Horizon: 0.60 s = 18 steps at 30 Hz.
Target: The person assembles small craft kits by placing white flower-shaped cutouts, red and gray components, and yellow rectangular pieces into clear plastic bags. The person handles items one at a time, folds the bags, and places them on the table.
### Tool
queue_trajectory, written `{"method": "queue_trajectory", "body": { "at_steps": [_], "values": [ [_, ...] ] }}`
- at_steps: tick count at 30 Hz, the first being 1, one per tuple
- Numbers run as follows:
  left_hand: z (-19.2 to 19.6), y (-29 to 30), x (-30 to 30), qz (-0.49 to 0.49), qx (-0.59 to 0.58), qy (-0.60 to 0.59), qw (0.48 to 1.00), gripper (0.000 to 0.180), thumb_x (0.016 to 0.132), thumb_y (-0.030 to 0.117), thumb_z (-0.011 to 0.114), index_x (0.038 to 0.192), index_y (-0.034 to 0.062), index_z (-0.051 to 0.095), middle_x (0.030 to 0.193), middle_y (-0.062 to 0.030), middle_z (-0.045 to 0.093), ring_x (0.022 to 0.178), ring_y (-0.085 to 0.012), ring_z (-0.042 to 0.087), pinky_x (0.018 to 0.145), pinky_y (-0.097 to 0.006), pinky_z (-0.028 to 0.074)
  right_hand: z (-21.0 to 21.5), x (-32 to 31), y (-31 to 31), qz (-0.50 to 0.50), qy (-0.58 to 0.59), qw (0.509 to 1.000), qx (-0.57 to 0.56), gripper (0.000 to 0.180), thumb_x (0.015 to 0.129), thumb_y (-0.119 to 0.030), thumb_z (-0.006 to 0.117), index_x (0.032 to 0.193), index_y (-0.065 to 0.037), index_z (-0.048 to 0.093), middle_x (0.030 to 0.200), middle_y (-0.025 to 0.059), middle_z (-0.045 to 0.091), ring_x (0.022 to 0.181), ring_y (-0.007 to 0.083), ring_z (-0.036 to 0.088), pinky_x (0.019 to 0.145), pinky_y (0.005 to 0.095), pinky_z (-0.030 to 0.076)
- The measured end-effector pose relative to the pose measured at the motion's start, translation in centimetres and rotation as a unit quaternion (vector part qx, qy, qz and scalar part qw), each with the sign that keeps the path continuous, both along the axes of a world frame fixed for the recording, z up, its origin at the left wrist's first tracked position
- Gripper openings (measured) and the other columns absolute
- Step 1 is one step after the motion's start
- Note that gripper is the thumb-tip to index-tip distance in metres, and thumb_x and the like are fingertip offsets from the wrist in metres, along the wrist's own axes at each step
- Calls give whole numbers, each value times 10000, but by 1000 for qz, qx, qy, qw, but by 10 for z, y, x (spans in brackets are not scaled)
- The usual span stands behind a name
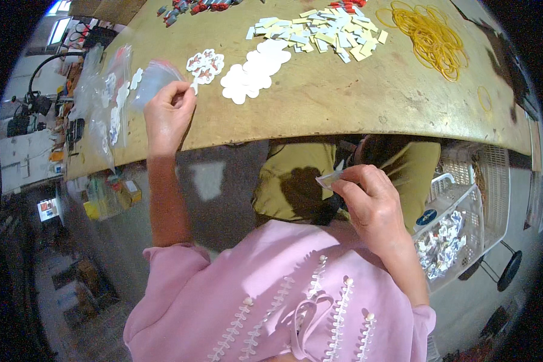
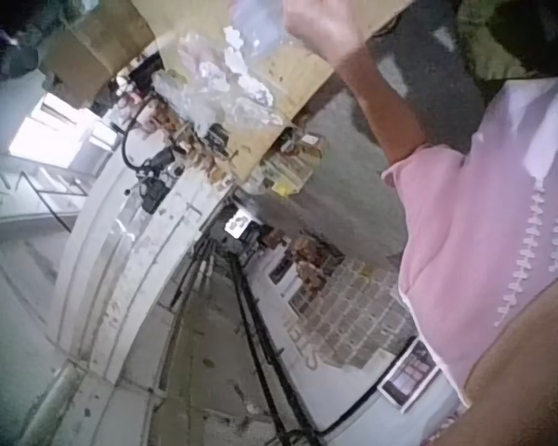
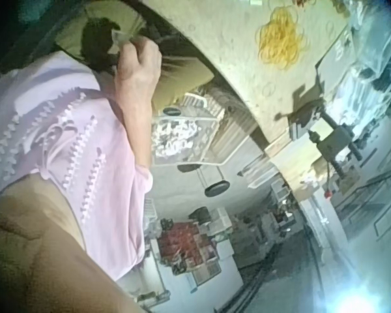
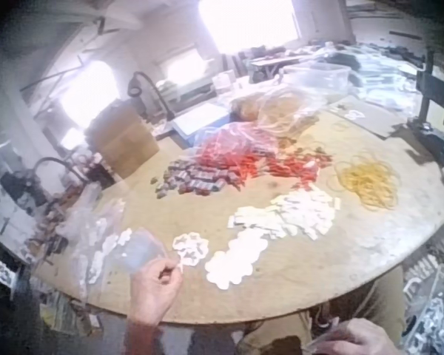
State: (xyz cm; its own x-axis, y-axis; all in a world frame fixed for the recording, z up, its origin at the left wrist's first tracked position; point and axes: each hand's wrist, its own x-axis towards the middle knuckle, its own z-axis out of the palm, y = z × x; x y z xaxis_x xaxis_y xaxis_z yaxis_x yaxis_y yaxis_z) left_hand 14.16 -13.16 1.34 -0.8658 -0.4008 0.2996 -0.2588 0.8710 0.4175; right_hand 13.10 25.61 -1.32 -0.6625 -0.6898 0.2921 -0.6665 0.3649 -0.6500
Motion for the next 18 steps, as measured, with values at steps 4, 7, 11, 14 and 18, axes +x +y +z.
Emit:
{"method": "queue_trajectory", "body": {
  "at_steps": [4,7,11,14,18],
  "values": [
    [0,8,15,41,-60,125,990,98,943,54,743,1032,61,782,902,-94,761,731,-160,712,697,-296,565,2,0,-2,-13,29,999,-22,244,766,1,727,1010,1,727,1061,152,680,969,334,700,811,416,590],
    [12,56,38,-34,12,130,991,104,935,38,739,1024,66,786,872,-74,748,692,-146,674,667,-306,546,2,-2,-4,4,43,999,-22,234,803,-39,732,1030,15,715,1132,192,681,1039,354,708,868,429,599],
    [33,136,57,-268,261,3,927,126,859,7,801,959,74,764,772,-43,694,621,-187,617,601,-326,498,7,0,-13,28,65,997,-36,225,816,-51,751,1025,27,725,1171,204,678,1068,362,708,875,429,601],
    [10,155,47,-312,133,46,940,156,804,31,821,896,123,735,756,-37,675,636,-269,609,585,-383,512,10,3,-17,38,57,996,-55,234,815,-56,756,1028,37,727,1185,211,674,1078,368,706,876,434,603],
    [5,159,46,-339,41,12,940,118,830,96,798,864,126,689,750,-27,635,693,-238,642,592,-379,528,7,7,-15,52,33,996,-59,256,821,-53,767,1054,45,722,1195,215,665,1082,375,703,881,438,609]
  ]
}}
